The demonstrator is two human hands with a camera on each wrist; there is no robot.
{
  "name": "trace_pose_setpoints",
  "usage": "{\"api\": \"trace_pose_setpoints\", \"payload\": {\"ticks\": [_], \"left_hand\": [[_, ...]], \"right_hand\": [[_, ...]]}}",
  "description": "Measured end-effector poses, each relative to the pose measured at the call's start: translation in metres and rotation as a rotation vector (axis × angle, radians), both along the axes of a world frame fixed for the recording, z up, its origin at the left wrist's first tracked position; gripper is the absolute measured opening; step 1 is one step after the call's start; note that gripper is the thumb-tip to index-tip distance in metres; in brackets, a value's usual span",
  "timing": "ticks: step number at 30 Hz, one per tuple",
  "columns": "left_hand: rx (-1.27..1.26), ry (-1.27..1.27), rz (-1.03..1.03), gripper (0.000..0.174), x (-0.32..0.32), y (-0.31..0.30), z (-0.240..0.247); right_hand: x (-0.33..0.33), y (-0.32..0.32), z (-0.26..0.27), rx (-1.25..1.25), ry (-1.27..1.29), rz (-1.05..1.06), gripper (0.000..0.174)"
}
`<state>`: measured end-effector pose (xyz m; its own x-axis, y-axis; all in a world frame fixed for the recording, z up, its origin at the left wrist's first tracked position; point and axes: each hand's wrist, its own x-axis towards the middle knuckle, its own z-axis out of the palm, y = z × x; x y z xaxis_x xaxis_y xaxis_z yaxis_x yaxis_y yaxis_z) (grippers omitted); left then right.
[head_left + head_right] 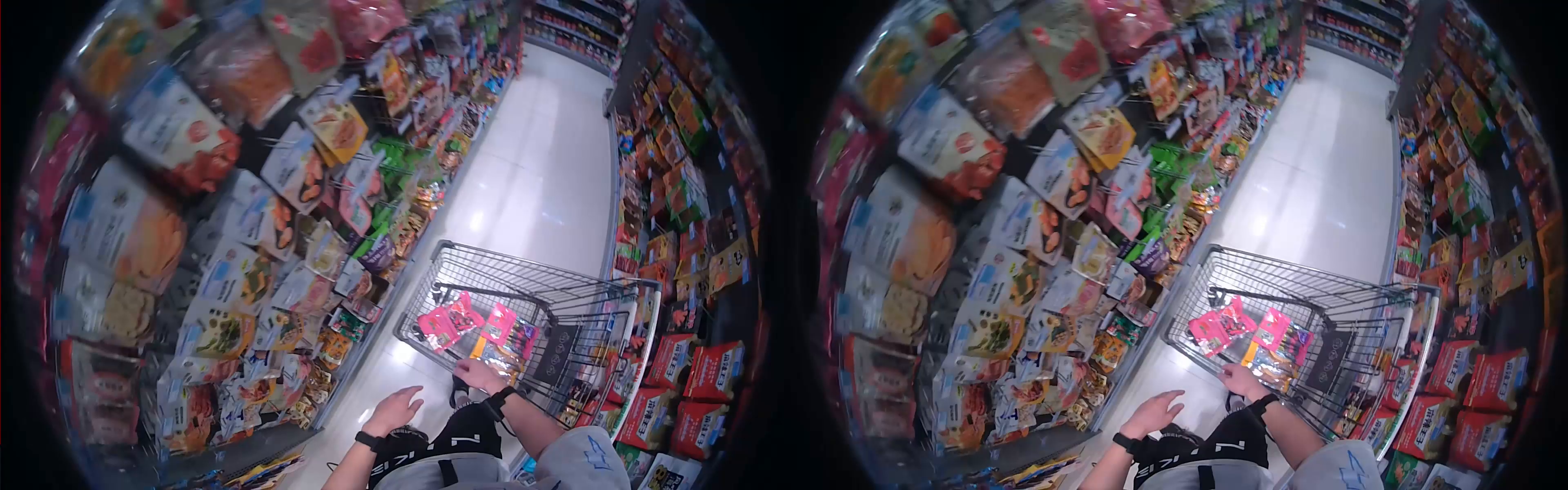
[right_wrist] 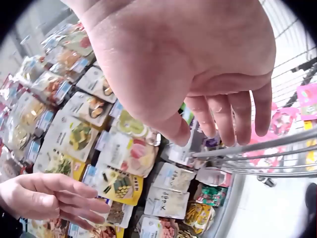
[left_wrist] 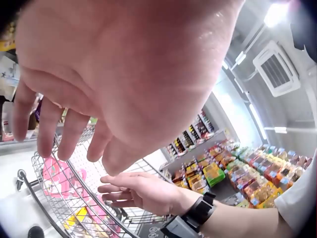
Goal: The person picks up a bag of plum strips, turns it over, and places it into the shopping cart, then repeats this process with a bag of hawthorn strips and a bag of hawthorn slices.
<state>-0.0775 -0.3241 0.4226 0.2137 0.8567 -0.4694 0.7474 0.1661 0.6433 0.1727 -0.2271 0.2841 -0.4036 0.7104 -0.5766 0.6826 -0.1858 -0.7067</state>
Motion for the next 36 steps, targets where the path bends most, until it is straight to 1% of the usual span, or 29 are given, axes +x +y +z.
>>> {"api": "trace_pose_setpoints", "payload": {"ticks": [1,3,5,7,8,10,11,13,14,16,17,18,19,21,23,25,26,27,28,29,31,32,33,35,36], "left_hand": [[-0.002,-0.015,0.013,0.044,-0.015,-0.022,0.012],[0.002,-0.077,0.061,0.046,-0.048,-0.069,0.027],[0.041,-0.156,0.158,0.047,-0.08,-0.119,0.048],[-0.02,-0.259,0.268,0.047,-0.115,-0.164,0.073],[0.013,-0.299,0.309,0.047,-0.133,-0.187,0.08],[0.097,-0.374,0.46,0.044,-0.166,-0.23,0.105],[0.154,-0.389,0.528,0.043,-0.182,-0.249,0.12],[0.268,-0.452,0.645,0.042,-0.215,-0.286,0.143],[0.355,-0.472,0.716,0.04,-0.228,-0.301,0.166],[0.452,-0.443,0.785,0.038,-0.259,-0.327,0.199],[0.516,-0.414,0.825,0.037,-0.271,-0.339,0.217],[0.568,-0.44,0.871,0.035,-0.282,-0.349,0.245],[0.645,-0.422,0.888,0.034,-0.291,-0.358,0.271],[0.741,-0.424,0.959,0.031,-0.307,-0.372,0.313],[0.931,-0.346,0.964,0.027,-0.317,-0.379,0.363],[1.02,-0.488,0.986,0.023,-0.326,-0.381,0.407],[1.083,-0.407,0.96,0.022,-0.334,-0.381,0.43],[1.138,-0.447,0.966,0.021,-0.339,-0.378,0.452],[1.213,-0.381,0.97,0.021,-0.348,-0.375,0.469],[1.269,-0.367,0.981,0.021,-0.358,-0.371,0.484],[1.385,-0.274,0.999,0.023,-0.386,-0.363,0.509],[1.409,-0.261,1.04,0.025,-0.399,-0.359,0.521],[1.433,-0.248,1.082,0.026,-0.412,-0.355,0.532],[1.459,-0.189,1.165,0.03,-0.445,-0.344,0.544],[1.486,-0.184,1.168,0.034,-0.463,-0.338,0.544]], "right_hand": [[-0.021,-0.006,0.013,0.02,-0.007,0.053,0.052],[-0.069,-0.031,0.036,0.163,0.038,0.072,0.049],[-0.121,-0.061,0.068,0.107,0.136,0.081,0.046],[-0.177,-0.098,0.093,0.074,0.321,0.072,0.041],[-0.206,-0.116,0.105,-0.029,0.411,0.077,0.04],[-0.262,-0.155,0.138,-0.231,0.537,0.086,0.036],[-0.289,-0.173,0.156,-0.216,0.534,0.133,0.036],[-0.341,-0.203,0.197,-0.169,0.654,0.291,0.033],[-0.363,-0.215,0.225,-0.157,0.651,0.335,0.033],[-0.405,-0.231,0.293,-0.088,0.752,0.473,0.031],[-0.423,-0.237,0.321,-0.081,0.818,0.5,0.031],[-0.439,-0.241,0.347,-0.068,0.883,0.526,0.03],[-0.452,-0.245,0.376,-0.057,0.95,0.548,0.03],[-0.471,-0.251,0.449,0.04,1.055,0.627,0.028],[-0.488,-0.254,0.505,0.076,1.179,0.654,0.026],[-0.501,-0.254,0.564,0.342,1.269,0.719,0.024],[-0.51,-0.252,0.586,0.36,1.344,0.714,0.024],[-0.52,-0.249,0.606,0.378,1.422,0.706,0.023],[-0.532,-0.245,0.623,0.409,1.467,0.705,0.023],[-0.544,-0.239,0.638,0.44,1.514,0.703,0.023],[-0.564,-0.228,0.667,0.6,1.466,0.703,0.023],[-0.575,-0.223,0.678,0.529,1.531,0.689,0.023],[-0.582,-0.22,0.691,0.551,1.541,0.691,0.024],[-0.608,-0.207,0.707,0.654,1.476,0.697,0.028],[-0.624,-0.202,0.712,0.655,1.481,0.704,0.028]]}}
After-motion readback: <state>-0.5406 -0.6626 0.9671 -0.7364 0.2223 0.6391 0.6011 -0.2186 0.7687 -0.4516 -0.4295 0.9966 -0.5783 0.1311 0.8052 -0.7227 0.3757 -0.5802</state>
